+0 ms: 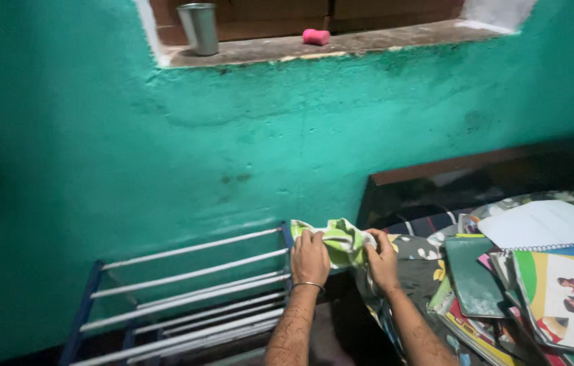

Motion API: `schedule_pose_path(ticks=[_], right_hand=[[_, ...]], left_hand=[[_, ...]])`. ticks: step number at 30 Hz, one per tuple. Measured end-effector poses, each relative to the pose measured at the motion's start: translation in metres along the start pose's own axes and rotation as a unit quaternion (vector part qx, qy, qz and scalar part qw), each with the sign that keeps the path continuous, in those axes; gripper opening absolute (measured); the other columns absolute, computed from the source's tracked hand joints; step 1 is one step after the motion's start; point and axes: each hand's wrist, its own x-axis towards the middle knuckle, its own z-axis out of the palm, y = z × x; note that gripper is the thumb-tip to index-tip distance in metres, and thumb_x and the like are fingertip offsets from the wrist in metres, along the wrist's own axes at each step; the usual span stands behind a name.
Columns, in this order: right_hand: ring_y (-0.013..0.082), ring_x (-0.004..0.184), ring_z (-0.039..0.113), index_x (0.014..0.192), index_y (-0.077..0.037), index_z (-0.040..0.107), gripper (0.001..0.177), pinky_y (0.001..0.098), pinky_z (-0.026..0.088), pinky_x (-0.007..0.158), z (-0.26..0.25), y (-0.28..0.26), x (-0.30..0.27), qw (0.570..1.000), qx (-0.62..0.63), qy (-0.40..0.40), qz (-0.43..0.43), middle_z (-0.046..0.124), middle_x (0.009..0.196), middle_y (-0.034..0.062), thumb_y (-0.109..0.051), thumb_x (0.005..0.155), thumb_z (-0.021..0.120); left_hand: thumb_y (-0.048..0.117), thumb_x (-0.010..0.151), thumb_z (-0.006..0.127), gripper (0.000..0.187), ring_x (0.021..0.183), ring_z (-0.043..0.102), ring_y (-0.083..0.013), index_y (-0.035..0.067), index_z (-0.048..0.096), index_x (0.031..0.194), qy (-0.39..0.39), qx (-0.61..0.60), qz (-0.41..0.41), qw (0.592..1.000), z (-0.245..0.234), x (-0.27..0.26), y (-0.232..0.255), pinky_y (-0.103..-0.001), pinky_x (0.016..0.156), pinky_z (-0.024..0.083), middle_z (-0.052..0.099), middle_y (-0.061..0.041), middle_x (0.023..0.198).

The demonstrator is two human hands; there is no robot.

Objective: The person wipes the bars and frame of a small blue-and-white drying rack using a green cloth.

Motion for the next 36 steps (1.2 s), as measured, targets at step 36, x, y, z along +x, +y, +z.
schedule_pose_path(ticks=[36], right_hand=[[0.0389,0.121,0.060,0.143,-0.028,0.050,0.076,0.0462,0.053,0.097,0.203,-0.089,-0.112,0.922,-0.309,-0.203,-0.113,0.049,0.149,0.0115,-0.008,0.075,0.076]], left_hand=[[0.046,0.097,0.052,0.066,0.148,0.031,-0.0306,0.004,0.046,0.148,-0.176,0.100,-0.154,0.967,-0.092,-0.118,-0.257,-0.056,0.120,0.020,0.044,-0.012,0.155]])
